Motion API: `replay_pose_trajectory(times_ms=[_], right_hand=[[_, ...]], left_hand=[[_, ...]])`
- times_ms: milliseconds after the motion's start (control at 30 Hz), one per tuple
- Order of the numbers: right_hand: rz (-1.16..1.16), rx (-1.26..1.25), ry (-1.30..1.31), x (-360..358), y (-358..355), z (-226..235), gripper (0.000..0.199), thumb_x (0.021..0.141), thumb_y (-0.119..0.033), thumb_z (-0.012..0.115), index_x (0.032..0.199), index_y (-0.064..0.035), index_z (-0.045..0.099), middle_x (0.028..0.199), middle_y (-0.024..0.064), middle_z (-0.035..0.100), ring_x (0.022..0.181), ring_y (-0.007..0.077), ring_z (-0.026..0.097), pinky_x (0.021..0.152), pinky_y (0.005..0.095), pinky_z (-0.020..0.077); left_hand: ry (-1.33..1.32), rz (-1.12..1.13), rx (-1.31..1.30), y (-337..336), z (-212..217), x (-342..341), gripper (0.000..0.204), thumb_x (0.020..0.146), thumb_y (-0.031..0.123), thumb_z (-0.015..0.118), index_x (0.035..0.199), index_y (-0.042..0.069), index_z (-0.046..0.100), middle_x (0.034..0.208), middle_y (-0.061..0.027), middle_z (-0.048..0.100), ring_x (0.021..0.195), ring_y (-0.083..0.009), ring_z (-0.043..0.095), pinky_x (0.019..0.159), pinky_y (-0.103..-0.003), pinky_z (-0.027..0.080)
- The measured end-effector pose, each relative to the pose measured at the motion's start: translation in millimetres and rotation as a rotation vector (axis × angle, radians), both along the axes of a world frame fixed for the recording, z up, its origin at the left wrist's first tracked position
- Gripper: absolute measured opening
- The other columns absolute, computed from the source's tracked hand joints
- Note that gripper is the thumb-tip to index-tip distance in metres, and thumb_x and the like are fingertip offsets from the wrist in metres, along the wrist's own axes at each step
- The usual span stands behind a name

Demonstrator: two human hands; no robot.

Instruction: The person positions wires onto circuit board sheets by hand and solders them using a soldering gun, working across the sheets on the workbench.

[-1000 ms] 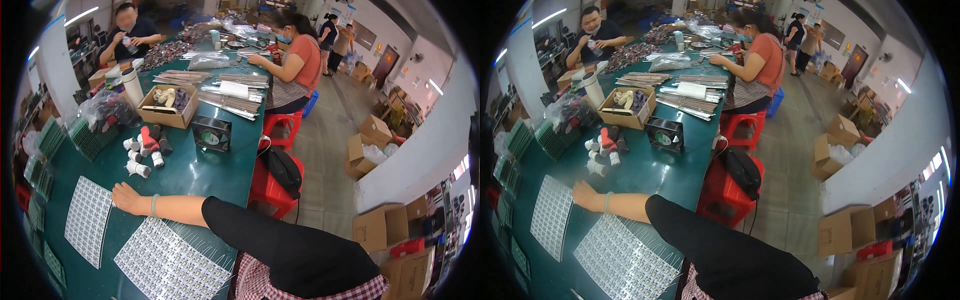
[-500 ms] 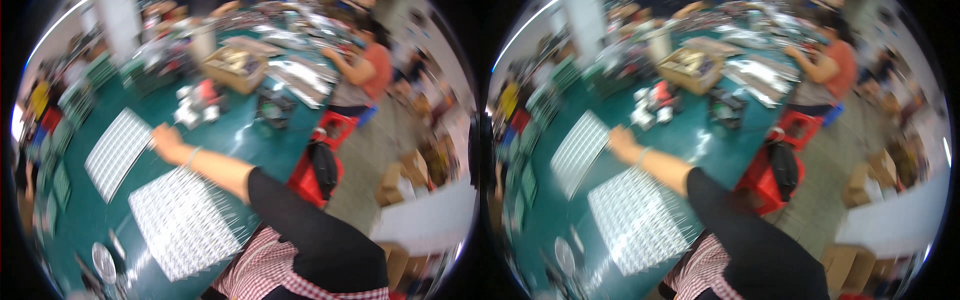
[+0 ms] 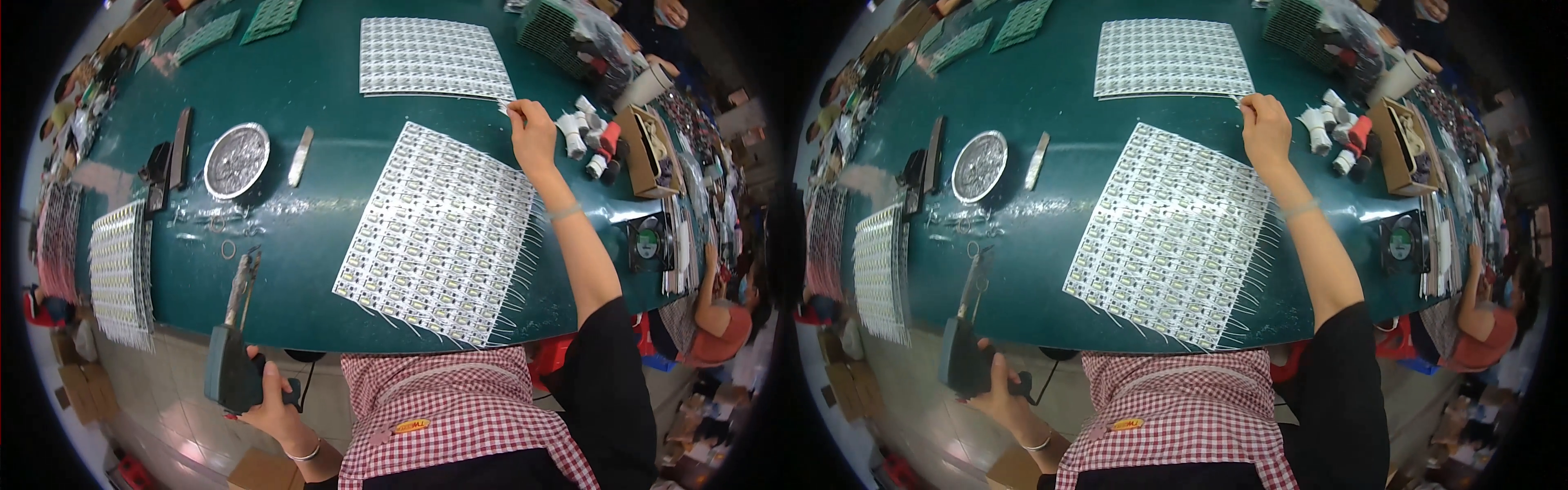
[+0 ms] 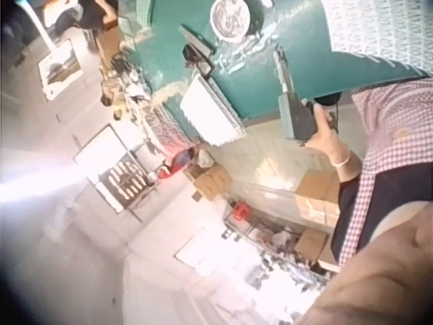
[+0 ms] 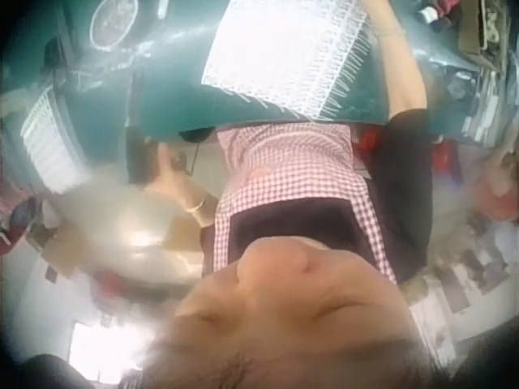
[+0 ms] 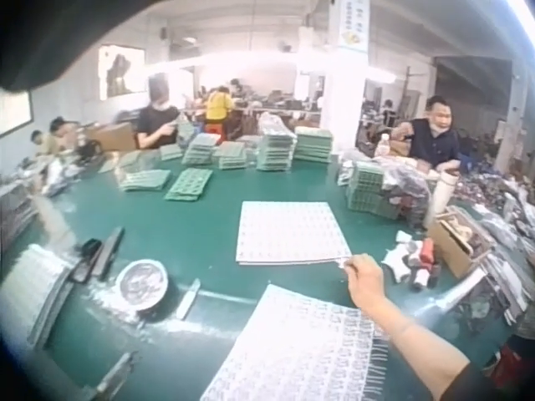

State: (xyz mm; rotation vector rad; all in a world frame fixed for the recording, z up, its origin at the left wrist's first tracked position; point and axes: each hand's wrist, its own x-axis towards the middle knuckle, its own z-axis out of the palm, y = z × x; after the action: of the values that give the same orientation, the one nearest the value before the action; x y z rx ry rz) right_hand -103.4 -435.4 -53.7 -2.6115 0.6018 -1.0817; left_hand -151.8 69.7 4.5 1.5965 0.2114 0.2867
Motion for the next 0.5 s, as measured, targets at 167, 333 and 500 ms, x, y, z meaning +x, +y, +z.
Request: replay_pose_trajectory(times_ms=[167,333,500], right_hand=[[0.485,0.264,-0.060,-23,148,38,0.010,0.081,0.002,0.072,0.090,-0.0042,0.071,0.084,0.0102,0.066,0.077,0.0257,0.064,0.066,0.0355,0.0512],[0.656,0.345,0.058,-50,224,35,0.015,0.077,0.004,0.075,0.089,-0.0048,0.072,0.082,0.0081,0.064,0.074,0.0233,0.063,0.062,0.0339,0.0506],[0.652,0.342,0.107,-56,240,15,0.020,0.073,0.005,0.077,0.089,-0.0057,0.073,0.078,0.0066,0.062,0.070,0.0220,0.062,0.059,0.0328,0.0498]], left_hand=[[0.134,-0.083,-0.076,-6,-4,-18,0.053,0.079,-0.010,0.067,0.130,-0.006,0.052,0.112,-0.0185,0.066,0.061,-0.0106,0.055,0.046,-0.020,0.043],[0.240,-0.243,-0.149,-16,-7,-26,0.046,0.081,-0.011,0.068,0.126,-0.005,0.058,0.111,-0.0150,0.067,0.060,-0.0115,0.057,0.048,-0.024,0.044],[0.282,-0.255,-0.154,-22,-7,-30,0.041,0.082,-0.009,0.070,0.122,-0.006,0.062,0.104,-0.0128,0.068,0.060,-0.0102,0.056,0.050,-0.024,0.043]])
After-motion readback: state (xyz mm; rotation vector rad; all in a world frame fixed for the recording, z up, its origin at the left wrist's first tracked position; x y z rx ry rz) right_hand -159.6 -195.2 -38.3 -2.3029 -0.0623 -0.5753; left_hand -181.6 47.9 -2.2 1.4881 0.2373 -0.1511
